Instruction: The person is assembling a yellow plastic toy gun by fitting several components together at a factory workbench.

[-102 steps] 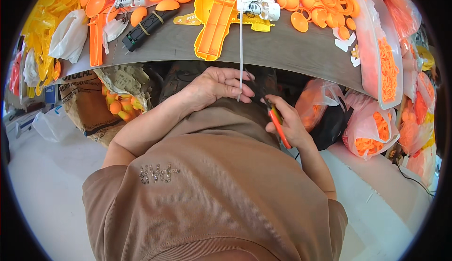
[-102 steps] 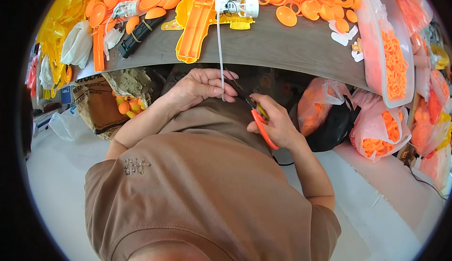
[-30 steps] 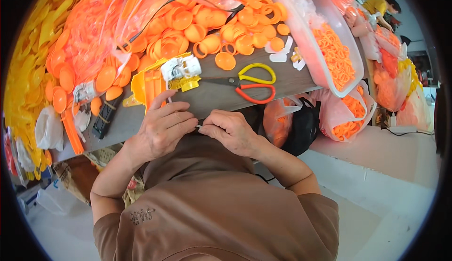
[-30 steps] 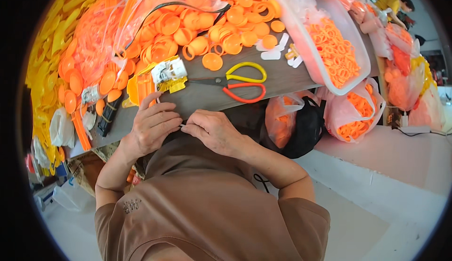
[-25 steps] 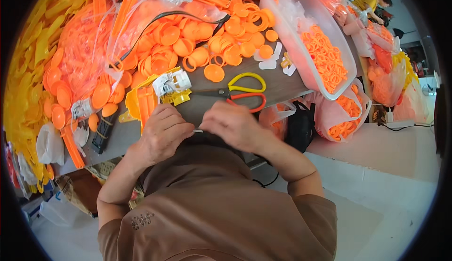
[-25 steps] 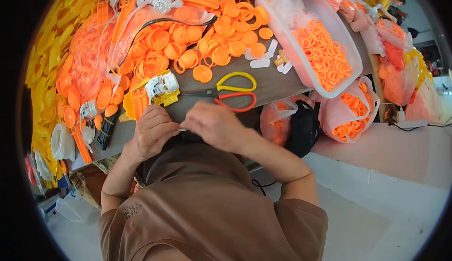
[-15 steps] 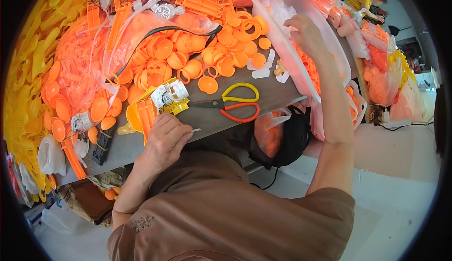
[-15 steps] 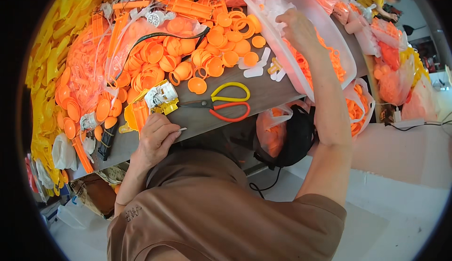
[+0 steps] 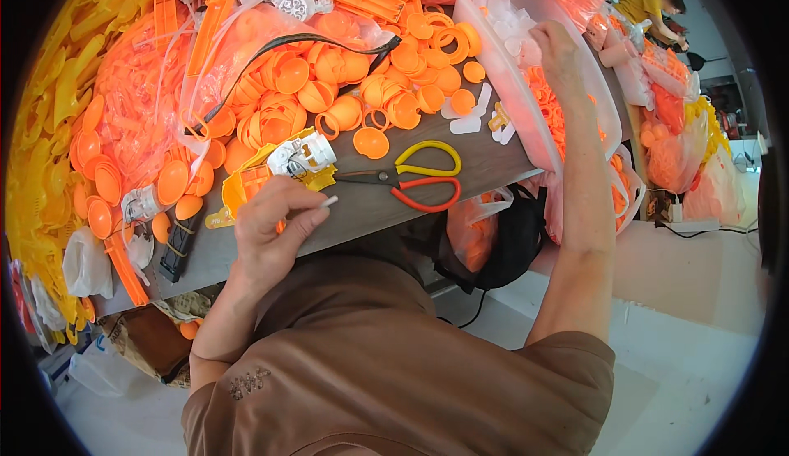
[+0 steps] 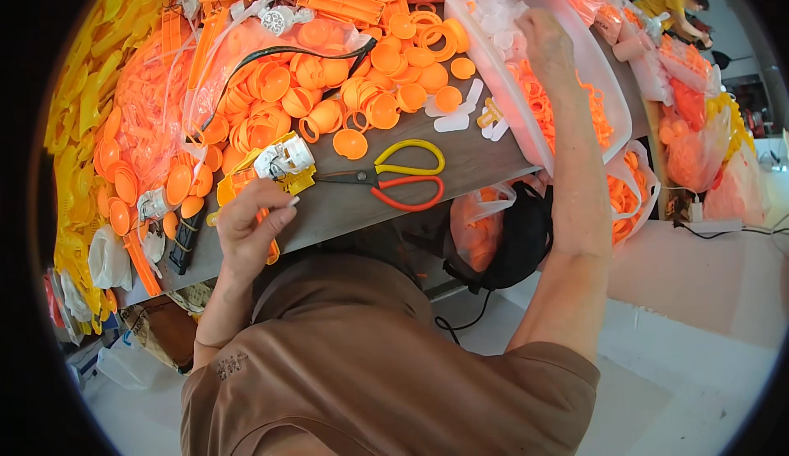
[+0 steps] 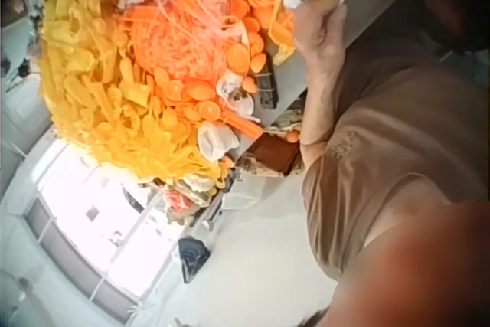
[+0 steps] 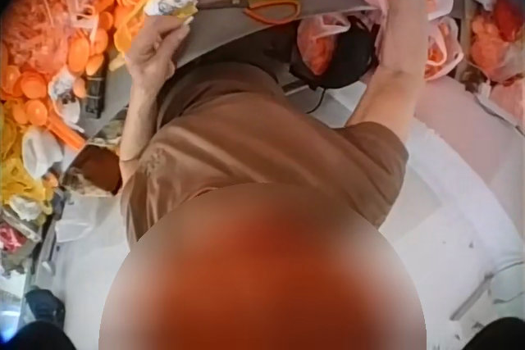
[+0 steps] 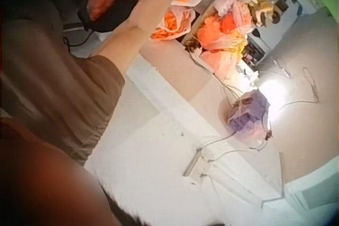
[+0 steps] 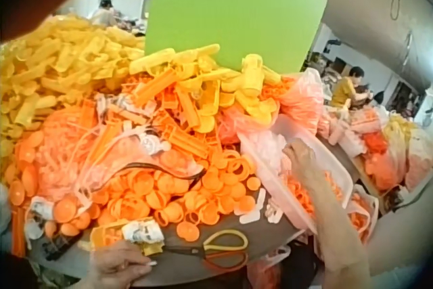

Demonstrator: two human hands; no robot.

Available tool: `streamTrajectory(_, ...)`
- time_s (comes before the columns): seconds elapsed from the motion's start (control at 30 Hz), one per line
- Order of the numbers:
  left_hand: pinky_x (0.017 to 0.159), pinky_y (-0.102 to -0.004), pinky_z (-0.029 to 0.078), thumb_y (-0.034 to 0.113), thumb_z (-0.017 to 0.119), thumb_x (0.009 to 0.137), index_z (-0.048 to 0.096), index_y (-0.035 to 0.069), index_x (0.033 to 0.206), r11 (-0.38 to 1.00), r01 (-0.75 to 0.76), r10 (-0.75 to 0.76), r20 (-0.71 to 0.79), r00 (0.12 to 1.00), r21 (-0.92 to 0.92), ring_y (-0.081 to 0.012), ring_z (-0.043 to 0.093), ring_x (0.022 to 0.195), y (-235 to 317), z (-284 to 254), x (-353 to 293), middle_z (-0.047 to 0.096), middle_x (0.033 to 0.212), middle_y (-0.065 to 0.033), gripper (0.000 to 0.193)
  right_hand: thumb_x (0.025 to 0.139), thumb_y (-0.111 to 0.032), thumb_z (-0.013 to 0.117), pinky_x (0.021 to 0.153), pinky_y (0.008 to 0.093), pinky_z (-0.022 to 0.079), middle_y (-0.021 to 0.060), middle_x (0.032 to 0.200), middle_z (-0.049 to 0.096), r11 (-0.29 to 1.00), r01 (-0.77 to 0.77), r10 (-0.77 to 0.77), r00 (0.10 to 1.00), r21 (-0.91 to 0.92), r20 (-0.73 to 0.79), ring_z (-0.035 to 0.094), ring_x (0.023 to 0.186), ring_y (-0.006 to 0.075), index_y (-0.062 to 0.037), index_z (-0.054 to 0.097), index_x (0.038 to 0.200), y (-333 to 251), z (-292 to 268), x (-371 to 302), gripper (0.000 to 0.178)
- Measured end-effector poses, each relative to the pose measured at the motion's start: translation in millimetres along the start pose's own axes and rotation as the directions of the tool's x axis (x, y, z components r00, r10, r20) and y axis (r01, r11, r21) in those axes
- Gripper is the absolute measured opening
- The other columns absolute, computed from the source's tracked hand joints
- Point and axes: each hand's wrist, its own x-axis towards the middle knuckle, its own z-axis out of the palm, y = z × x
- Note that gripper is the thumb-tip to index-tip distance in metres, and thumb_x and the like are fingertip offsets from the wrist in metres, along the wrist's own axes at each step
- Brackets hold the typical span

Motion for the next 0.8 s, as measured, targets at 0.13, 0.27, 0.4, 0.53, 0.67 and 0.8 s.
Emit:
streamTrajectory(0.13,0.063,-0.0234,0.041,-0.001,0.065,0.078,0.064,-0.001,0.084,0.989,0.104,-0.108,-0.032,0.994,-0.105,-0.0113,0.053,0.072,8.4,-0.3,8.9,0.059,0.077,-0.0050,0.007,0.093,-0.017,0.051,0.063,0.0277,0.047,0.0085,0.090,0.061,0.751,-0.402,0.400,0.908,0.524,0.124,0.057,0.076,0.0158,-0.0023,0.055,0.089,-74.0,-22.8,-5.5,0.016)
streamTrajectory(0.27,0.064,-0.0232,0.040,0.001,0.063,0.081,0.062,0.000,0.087,0.973,0.128,-0.134,-0.018,0.991,-0.190,-0.0092,0.051,0.075,15.0,2.9,11.3,0.057,0.080,-0.0031,0.006,0.095,-0.021,0.047,0.059,0.0270,0.049,0.0144,0.094,0.060,0.156,-0.514,0.262,0.845,0.844,0.466,0.057,0.070,0.0152,-0.0014,0.051,0.095,-171.5,-18.5,-52.2,0.020)
streamTrajectory(0.4,0.064,-0.0237,0.043,0.004,0.060,0.085,0.057,0.000,0.089,0.971,0.193,-0.186,0.059,0.981,-0.143,-0.0106,0.052,0.079,17.9,6.2,10.6,0.055,0.087,-0.0028,0.007,0.095,-0.018,0.046,0.057,0.0279,0.051,0.0200,0.102,0.060,-0.275,-0.575,0.107,0.778,0.770,0.619,0.058,0.072,0.0165,0.0000,0.049,0.105,-236.6,6.3,-92.4,0.021)
streamTrajectory(0.53,0.069,-0.0269,0.049,0.003,0.058,0.086,0.056,-0.001,0.091,0.982,0.101,-0.100,0.015,0.995,-0.161,-0.0145,0.056,0.090,14.0,4.4,7.2,0.058,0.094,-0.0076,0.007,0.095,-0.018,0.044,0.059,0.0290,0.053,0.0229,0.111,0.057,-0.544,-0.462,0.018,0.828,0.700,0.560,0.059,0.078,0.0177,0.0026,0.043,0.122,-263.8,25.3,-104.9,0.034)
streamTrajectory(0.67,0.070,-0.0274,0.051,0.002,0.059,0.085,0.056,-0.001,0.090,0.984,0.117,-0.120,-0.014,0.993,-0.133,-0.0157,0.058,0.092,15.0,0.6,2.1,0.060,0.098,-0.0098,0.006,0.095,-0.018,0.043,0.061,0.0295,0.054,0.0230,0.115,0.055,-0.468,-0.516,-0.029,0.821,0.718,0.571,0.059,0.082,0.0180,0.0029,0.039,0.129,-267.6,28.2,-107.2,0.040)
streamTrajectory(0.8,0.072,-0.0285,0.052,0.001,0.057,0.086,0.055,-0.003,0.088,0.982,0.123,-0.125,-0.003,0.992,-0.146,-0.0158,0.059,0.090,15.0,0.4,-1.4,0.062,0.098,-0.0113,0.005,0.095,-0.017,0.044,0.061,0.0300,0.054,0.0234,0.116,0.054,-0.467,-0.507,-0.052,0.833,0.724,0.550,0.059,0.083,0.0182,0.0029,0.038,0.130,-269.5,28.5,-108.1,0.041)
